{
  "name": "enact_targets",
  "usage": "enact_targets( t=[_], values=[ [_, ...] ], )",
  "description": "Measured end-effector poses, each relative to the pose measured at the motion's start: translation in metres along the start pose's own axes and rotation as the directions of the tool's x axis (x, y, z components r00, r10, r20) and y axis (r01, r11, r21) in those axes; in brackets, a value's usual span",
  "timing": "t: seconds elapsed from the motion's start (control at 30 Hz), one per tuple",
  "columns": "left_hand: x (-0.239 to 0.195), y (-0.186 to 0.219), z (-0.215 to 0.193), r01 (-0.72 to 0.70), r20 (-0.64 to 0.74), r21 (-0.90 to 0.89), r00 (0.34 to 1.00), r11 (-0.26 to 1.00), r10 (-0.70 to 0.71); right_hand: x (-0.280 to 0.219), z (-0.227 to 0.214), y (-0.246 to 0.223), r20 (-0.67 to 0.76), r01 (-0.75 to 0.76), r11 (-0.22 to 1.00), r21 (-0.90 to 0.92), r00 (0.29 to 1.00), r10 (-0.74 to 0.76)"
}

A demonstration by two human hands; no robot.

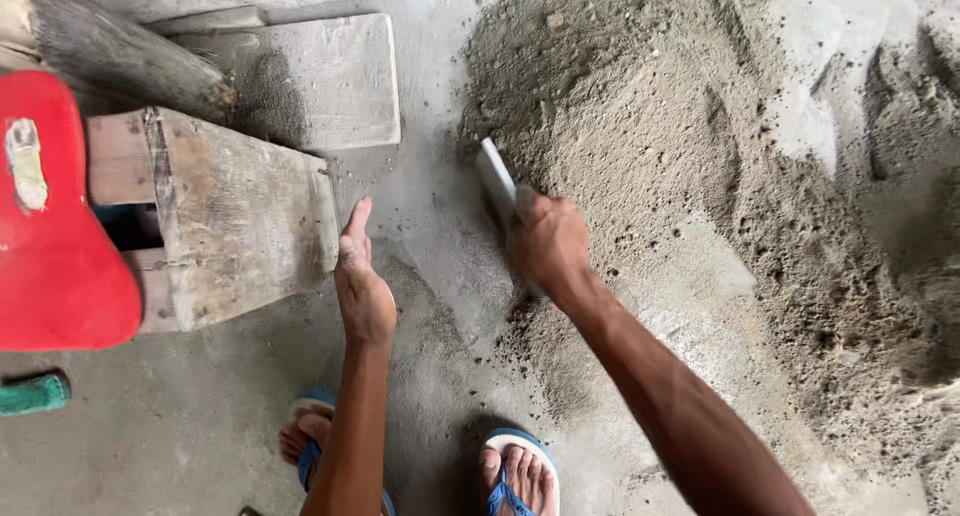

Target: The person mixes a pile of cement and sand on the ground using a trowel and their hands. They then fill a metal brick mold with the mixture, level the surface, and compact it with a roller. Finally, they flip the mold to release the formed brick and place it on a stack.

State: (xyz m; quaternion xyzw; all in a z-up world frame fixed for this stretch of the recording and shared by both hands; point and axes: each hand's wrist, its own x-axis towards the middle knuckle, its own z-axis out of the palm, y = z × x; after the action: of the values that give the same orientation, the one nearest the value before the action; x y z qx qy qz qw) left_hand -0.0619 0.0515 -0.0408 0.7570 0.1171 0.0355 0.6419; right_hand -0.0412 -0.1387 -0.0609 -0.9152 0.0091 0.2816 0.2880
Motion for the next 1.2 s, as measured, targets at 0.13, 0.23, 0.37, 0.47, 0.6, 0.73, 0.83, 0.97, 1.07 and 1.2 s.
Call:
enact_targets(
  t=[0.13,0.23,0.37,0.47,0.6,0.73,0.83,0.97,1.07,1.2],
  values=[
    [-0.003,0.012,0.000,-0.001,-0.016,-0.019,1.000,1.000,0.000,-0.081,0.057,0.013,-0.012,0.154,0.987,-0.047,0.988,-0.154],
    [-0.005,0.013,0.005,-0.030,0.034,-0.008,0.999,1.000,0.031,-0.104,0.073,0.022,-0.016,0.304,0.950,-0.069,0.952,-0.306],
    [-0.016,0.000,0.013,-0.006,0.069,0.040,0.998,0.999,0.003,-0.068,0.021,0.066,-0.095,0.062,0.968,-0.243,0.992,-0.087],
    [-0.012,0.007,0.026,-0.051,0.111,-0.003,0.992,0.999,0.051,-0.080,-0.006,0.068,-0.181,-0.006,0.975,-0.222,0.983,-0.035],
    [-0.006,0.017,0.034,-0.070,0.138,0.004,0.988,0.998,0.069,-0.130,0.039,0.086,0.244,0.366,0.786,-0.498,0.929,-0.279],
    [-0.015,0.018,0.063,-0.026,0.216,0.050,0.976,0.998,0.014,-0.095,-0.002,0.109,0.157,0.252,0.772,-0.583,0.968,-0.196],
    [-0.015,0.015,0.094,-0.110,0.244,0.044,0.965,0.993,0.096,-0.067,-0.056,0.122,-0.013,0.195,0.782,-0.592,0.968,-0.251],
    [-0.006,0.035,0.129,-0.228,0.340,0.006,0.916,0.974,0.213,-0.093,-0.072,0.138,-0.287,0.089,0.826,-0.556,0.912,-0.292],
    [-0.002,0.040,0.160,-0.266,0.388,-0.065,0.881,0.962,0.270,-0.124,-0.062,0.146,-0.461,-0.157,0.911,-0.381,0.886,-0.040],
    [-0.013,0.037,0.212,-0.243,0.485,-0.157,0.825,0.957,0.289,-0.141,-0.037,0.173,-0.524,-0.424,0.902,-0.086,0.789,0.321]
  ],
)
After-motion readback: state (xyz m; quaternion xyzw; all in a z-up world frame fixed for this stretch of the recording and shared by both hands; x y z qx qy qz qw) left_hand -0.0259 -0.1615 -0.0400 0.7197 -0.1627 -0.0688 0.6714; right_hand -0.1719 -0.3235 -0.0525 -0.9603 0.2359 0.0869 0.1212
